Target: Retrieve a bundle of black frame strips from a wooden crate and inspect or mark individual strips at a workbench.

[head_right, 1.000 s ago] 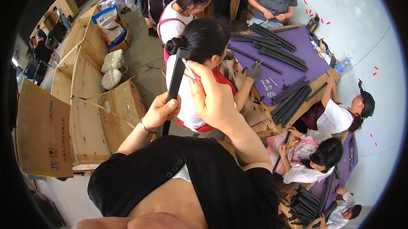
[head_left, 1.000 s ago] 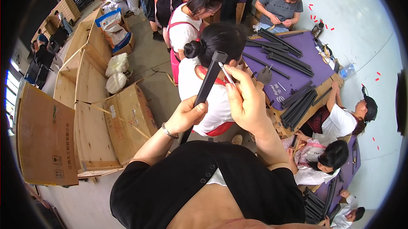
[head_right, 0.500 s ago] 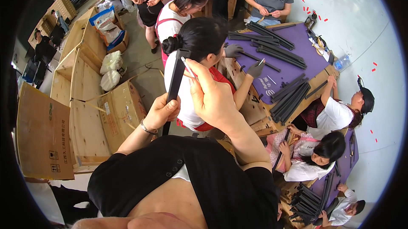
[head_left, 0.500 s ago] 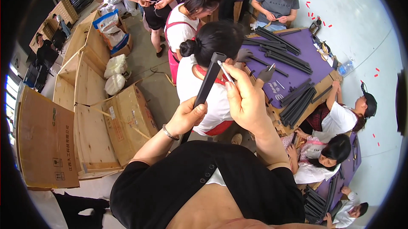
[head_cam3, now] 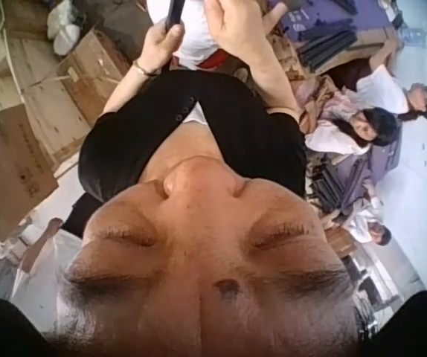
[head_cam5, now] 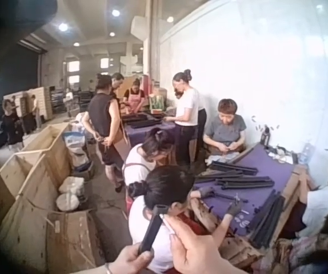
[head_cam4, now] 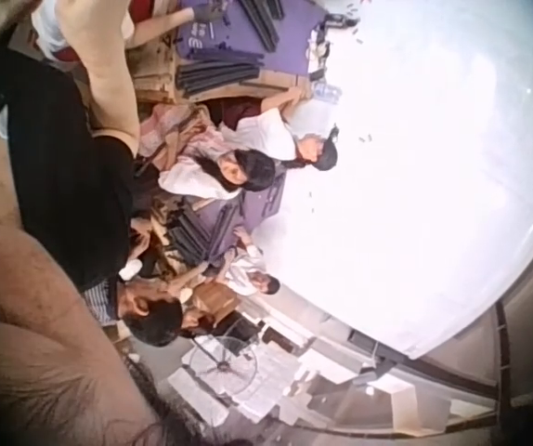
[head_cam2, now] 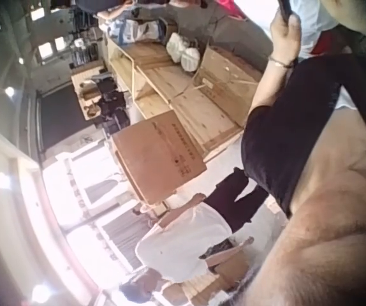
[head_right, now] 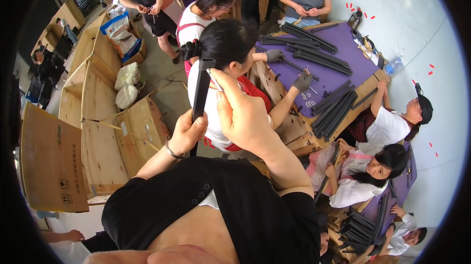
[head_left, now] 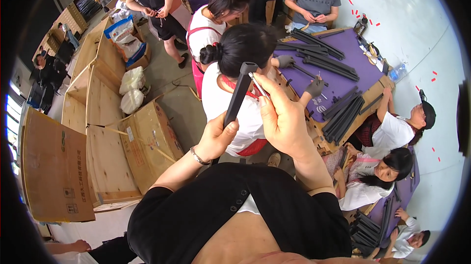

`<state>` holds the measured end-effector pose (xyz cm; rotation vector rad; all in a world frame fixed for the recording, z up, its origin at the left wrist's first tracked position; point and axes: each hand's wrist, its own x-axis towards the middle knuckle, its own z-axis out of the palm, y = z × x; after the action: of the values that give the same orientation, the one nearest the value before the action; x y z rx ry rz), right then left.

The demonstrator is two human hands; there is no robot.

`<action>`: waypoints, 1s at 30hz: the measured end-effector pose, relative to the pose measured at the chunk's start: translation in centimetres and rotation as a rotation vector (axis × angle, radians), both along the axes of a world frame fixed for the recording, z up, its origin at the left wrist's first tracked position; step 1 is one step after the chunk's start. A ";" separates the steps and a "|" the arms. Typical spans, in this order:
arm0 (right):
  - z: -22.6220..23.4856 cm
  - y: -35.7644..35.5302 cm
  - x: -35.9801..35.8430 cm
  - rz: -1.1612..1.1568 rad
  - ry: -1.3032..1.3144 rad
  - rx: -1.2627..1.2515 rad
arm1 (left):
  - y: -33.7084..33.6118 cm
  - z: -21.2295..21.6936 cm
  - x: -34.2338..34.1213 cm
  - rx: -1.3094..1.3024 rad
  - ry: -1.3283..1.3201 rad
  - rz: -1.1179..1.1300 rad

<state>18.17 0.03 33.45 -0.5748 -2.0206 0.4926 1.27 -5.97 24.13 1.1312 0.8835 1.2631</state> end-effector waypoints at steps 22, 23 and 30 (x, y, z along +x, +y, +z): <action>-1.5 2.8 3.2 0.709 0.855 -1.449 | 3.7 3.4 -0.1 0.416 1.075 0.339; -2.3 3.2 2.7 0.277 0.539 -0.748 | 3.8 3.4 0.1 0.385 1.050 0.321; -1.0 3.1 5.3 0.085 0.412 -0.698 | 4.9 3.0 1.5 0.256 1.000 0.239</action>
<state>23.42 3.15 32.41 -0.7258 -1.4552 1.2797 2.82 -1.05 27.17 1.9649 1.6519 0.9716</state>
